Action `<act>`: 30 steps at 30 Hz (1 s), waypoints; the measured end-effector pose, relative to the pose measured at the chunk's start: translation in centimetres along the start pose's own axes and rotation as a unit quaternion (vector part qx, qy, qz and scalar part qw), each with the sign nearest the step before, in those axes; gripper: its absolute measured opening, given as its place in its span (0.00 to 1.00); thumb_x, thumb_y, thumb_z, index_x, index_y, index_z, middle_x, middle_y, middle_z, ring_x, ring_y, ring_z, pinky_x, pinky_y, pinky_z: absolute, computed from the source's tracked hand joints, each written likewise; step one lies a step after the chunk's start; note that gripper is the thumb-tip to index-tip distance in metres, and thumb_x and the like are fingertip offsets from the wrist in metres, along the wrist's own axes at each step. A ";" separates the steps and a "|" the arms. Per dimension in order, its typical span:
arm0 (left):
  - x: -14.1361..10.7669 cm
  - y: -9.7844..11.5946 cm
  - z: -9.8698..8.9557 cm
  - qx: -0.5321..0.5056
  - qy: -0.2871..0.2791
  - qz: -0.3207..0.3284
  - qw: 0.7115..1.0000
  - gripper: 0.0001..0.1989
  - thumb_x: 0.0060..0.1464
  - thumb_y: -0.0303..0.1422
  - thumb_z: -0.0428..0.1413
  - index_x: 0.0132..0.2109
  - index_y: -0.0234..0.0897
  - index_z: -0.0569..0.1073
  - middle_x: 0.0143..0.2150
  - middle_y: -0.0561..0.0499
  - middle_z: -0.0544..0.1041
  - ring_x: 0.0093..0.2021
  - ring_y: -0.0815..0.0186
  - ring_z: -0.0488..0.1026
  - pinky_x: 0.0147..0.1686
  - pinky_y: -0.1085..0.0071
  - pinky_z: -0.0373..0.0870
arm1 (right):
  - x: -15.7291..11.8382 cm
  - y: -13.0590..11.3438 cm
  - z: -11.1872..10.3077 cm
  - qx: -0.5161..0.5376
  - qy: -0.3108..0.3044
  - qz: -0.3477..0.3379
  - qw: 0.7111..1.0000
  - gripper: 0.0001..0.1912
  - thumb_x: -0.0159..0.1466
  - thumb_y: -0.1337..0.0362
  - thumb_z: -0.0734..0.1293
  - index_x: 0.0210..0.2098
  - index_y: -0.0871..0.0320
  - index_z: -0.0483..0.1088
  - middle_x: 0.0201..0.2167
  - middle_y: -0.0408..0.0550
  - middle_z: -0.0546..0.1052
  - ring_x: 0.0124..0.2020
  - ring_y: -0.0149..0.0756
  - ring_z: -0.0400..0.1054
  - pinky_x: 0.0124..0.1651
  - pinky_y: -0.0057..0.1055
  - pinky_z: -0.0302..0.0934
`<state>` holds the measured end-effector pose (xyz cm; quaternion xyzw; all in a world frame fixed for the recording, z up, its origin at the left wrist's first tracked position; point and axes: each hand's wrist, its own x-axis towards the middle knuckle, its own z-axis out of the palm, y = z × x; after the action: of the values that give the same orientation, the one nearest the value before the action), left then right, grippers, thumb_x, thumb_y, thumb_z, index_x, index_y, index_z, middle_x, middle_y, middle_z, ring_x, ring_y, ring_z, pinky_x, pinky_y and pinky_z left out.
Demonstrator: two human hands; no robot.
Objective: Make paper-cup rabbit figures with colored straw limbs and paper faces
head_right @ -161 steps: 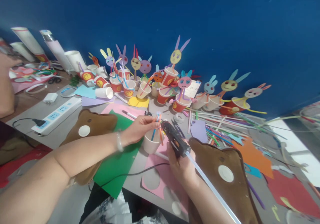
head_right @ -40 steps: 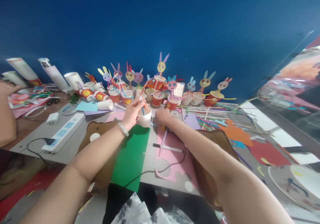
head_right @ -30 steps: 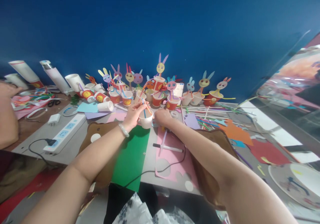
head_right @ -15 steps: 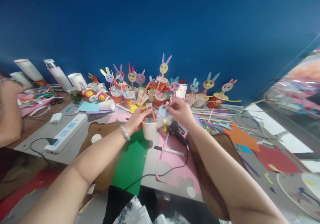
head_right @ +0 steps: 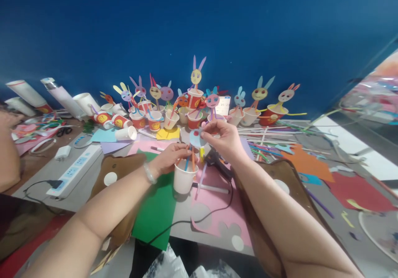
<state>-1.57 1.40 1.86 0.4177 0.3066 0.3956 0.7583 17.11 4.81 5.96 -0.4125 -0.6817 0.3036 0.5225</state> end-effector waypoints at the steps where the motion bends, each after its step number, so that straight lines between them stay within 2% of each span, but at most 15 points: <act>1: 0.0 0.0 0.1 -0.002 -0.003 -0.003 1.000 0.16 0.41 0.37 0.68 0.33 0.28 0.77 0.30 0.45 0.80 0.29 0.65 0.75 0.36 0.67 0.70 | 0.0 -0.2 0.0 -0.005 0.002 -0.008 1.000 0.12 0.52 0.57 0.75 0.28 0.57 0.72 0.26 0.44 0.76 0.29 0.35 0.69 0.36 0.33 0.64; 9: 0.1 -0.6 -0.1 -0.005 -0.025 -0.007 1.000 0.17 0.41 0.36 0.69 0.37 0.30 0.77 0.31 0.45 0.80 0.31 0.64 0.77 0.38 0.66 0.71 | -0.6 -1.6 0.1 -0.072 -0.019 -0.026 0.997 0.13 0.55 0.53 0.73 0.27 0.54 0.70 0.27 0.46 0.76 0.30 0.37 0.68 0.37 0.35 0.65; 15: 0.0 -0.5 -0.2 0.002 -0.024 -0.007 1.000 0.19 0.42 0.40 0.69 0.35 0.29 0.77 0.31 0.45 0.80 0.30 0.65 0.76 0.35 0.68 0.71 | -0.9 -2.0 0.0 -0.112 -0.026 -0.049 0.992 0.10 0.56 0.55 0.72 0.28 0.54 0.72 0.27 0.46 0.76 0.30 0.37 0.68 0.37 0.34 0.64; 21: -0.1 -0.3 0.3 0.009 -0.013 0.003 1.000 0.22 0.43 0.45 0.68 0.34 0.28 0.78 0.27 0.45 0.79 0.28 0.65 0.75 0.33 0.68 0.70 | -0.9 -1.9 0.2 -0.116 -0.037 -0.068 0.990 0.07 0.57 0.59 0.71 0.28 0.55 0.72 0.27 0.45 0.76 0.29 0.36 0.68 0.36 0.34 0.63; 26: -0.1 -0.2 0.5 0.012 -0.008 0.001 1.000 0.24 0.41 0.48 0.68 0.34 0.28 0.78 0.26 0.45 0.79 0.27 0.65 0.75 0.31 0.69 0.70 | -0.9 -1.4 0.3 -0.123 -0.044 -0.065 0.989 0.08 0.56 0.58 0.70 0.29 0.55 0.71 0.28 0.46 0.76 0.30 0.37 0.68 0.37 0.34 0.63; 30: 0.0 -0.4 0.4 0.017 0.007 -0.003 1.000 0.25 0.40 0.50 0.67 0.31 0.29 0.77 0.26 0.44 0.79 0.27 0.64 0.75 0.32 0.68 0.71 | -0.9 -1.3 0.5 -0.093 -0.046 -0.062 0.993 0.10 0.57 0.57 0.71 0.33 0.55 0.70 0.32 0.46 0.77 0.31 0.36 0.69 0.38 0.34 0.64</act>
<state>-1.10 1.06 1.71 0.4271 0.3199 0.3905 0.7501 16.44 3.41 6.53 -0.4018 -0.7544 0.2246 0.4681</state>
